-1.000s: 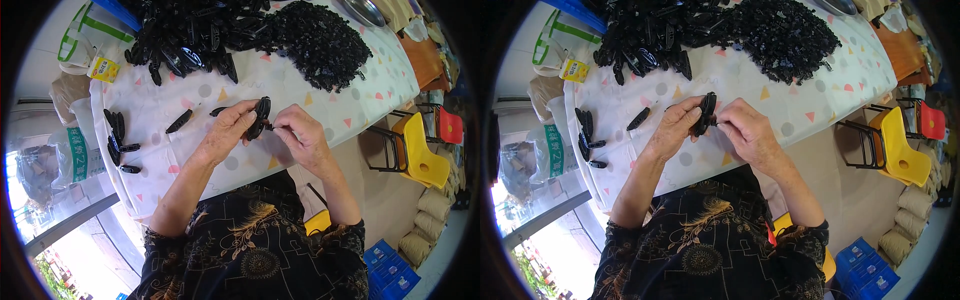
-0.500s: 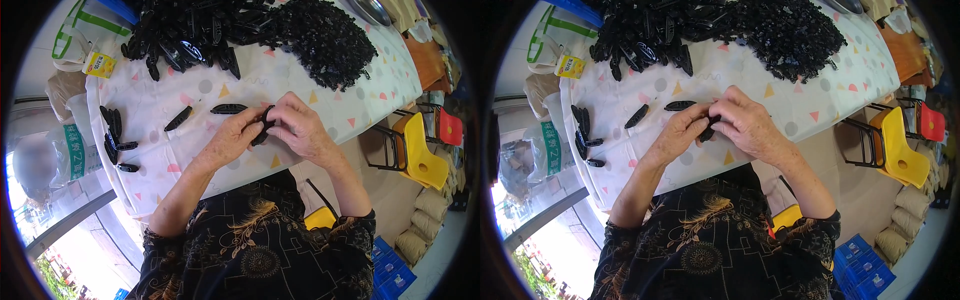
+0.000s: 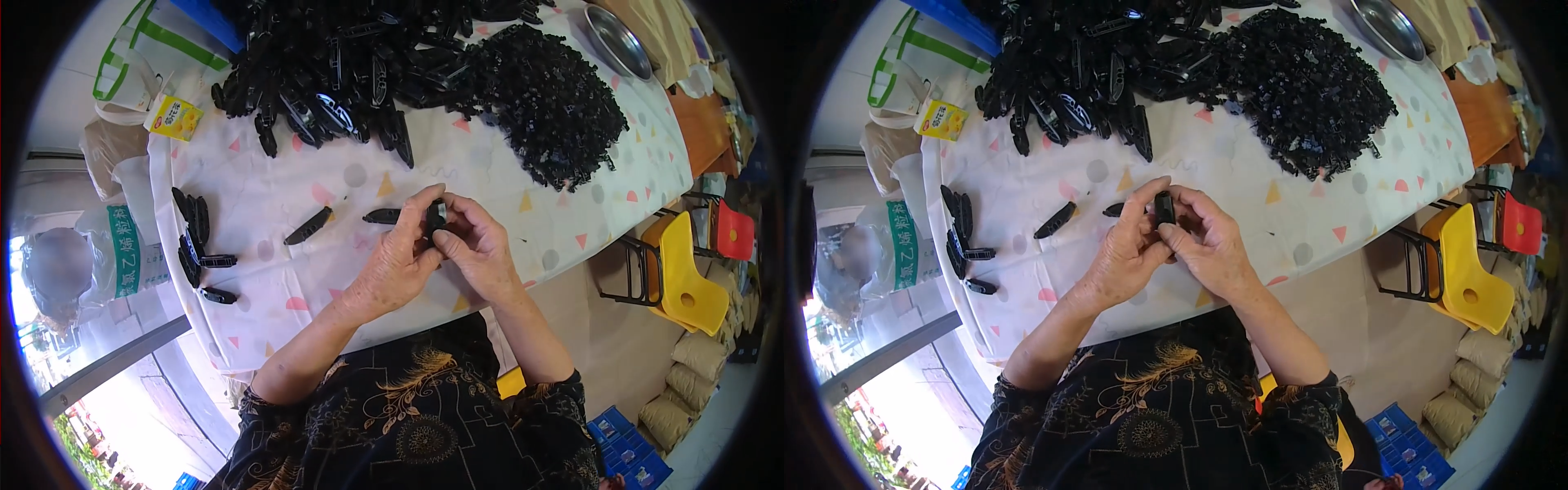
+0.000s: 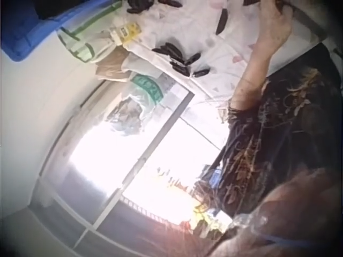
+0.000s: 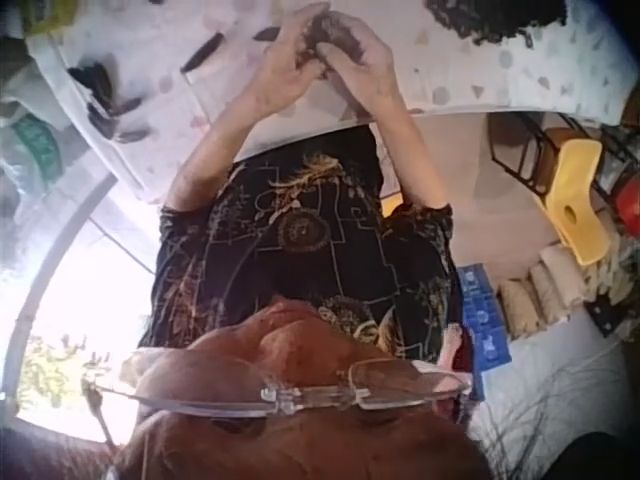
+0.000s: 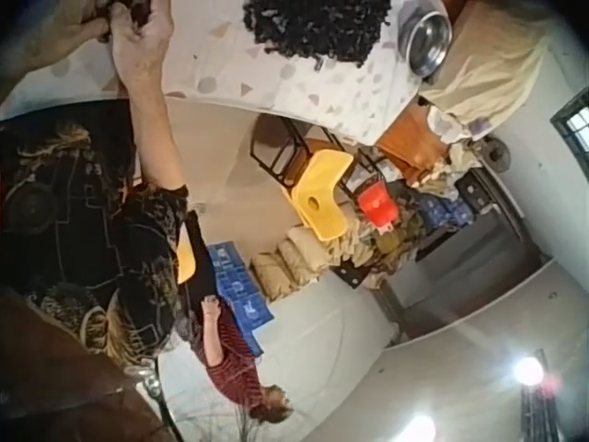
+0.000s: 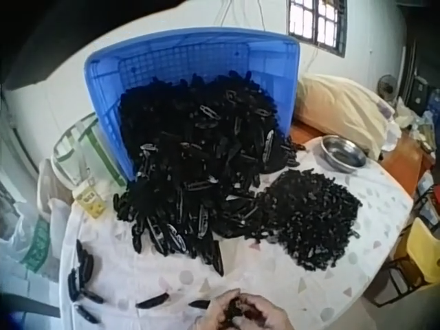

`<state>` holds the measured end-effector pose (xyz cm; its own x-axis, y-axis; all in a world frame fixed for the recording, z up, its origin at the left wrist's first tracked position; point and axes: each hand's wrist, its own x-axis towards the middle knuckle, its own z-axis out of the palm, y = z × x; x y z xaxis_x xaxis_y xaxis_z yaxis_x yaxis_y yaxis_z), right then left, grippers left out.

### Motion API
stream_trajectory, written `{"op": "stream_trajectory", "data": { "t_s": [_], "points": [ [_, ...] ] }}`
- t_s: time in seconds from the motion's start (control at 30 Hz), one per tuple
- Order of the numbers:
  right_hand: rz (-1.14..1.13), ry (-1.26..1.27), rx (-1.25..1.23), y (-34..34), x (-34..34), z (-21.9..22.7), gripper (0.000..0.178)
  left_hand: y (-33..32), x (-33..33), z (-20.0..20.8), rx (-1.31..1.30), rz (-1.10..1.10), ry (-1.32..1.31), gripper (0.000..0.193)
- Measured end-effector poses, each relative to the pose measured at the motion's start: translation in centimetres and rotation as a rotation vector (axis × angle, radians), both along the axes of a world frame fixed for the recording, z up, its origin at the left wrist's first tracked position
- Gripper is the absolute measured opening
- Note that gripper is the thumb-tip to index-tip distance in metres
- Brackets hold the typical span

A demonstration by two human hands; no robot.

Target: Assembling small black plastic components by inserting small pins into the housings.

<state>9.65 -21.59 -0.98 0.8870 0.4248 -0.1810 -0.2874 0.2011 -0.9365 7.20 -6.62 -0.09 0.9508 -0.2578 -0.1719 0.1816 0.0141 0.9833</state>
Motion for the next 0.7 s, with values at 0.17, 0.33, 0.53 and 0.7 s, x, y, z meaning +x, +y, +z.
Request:
{"op": "stream_trajectory", "data": {
  "t_s": [0.17, 0.33, 0.53, 0.7],
  "points": [
    [-0.066, 0.094, -0.012, 0.6, 0.2, 0.4, 0.039, 0.3, 0.6, 0.2, 0.063, -0.008, -0.048, 0.060],
    [-0.031, 0.194, 0.213, -0.3, 0.2, 0.0, 0.033, 1.6, 2.0, 1.6, 0.289, -0.217, -0.123, 0.058],
    [-0.185, -0.700, -0.822, -5.8, 5.0, 1.5, 0.022, 3.8, 5.0, 3.6, 0.765, -0.360, -0.510, 0.023],
    [-0.268, -1.167, -1.223, -4.5, 11.4, 0.9, 0.028, 4.2, 10.3, 3.7, 1.157, -0.227, -0.992, 0.032]
  ]
}}
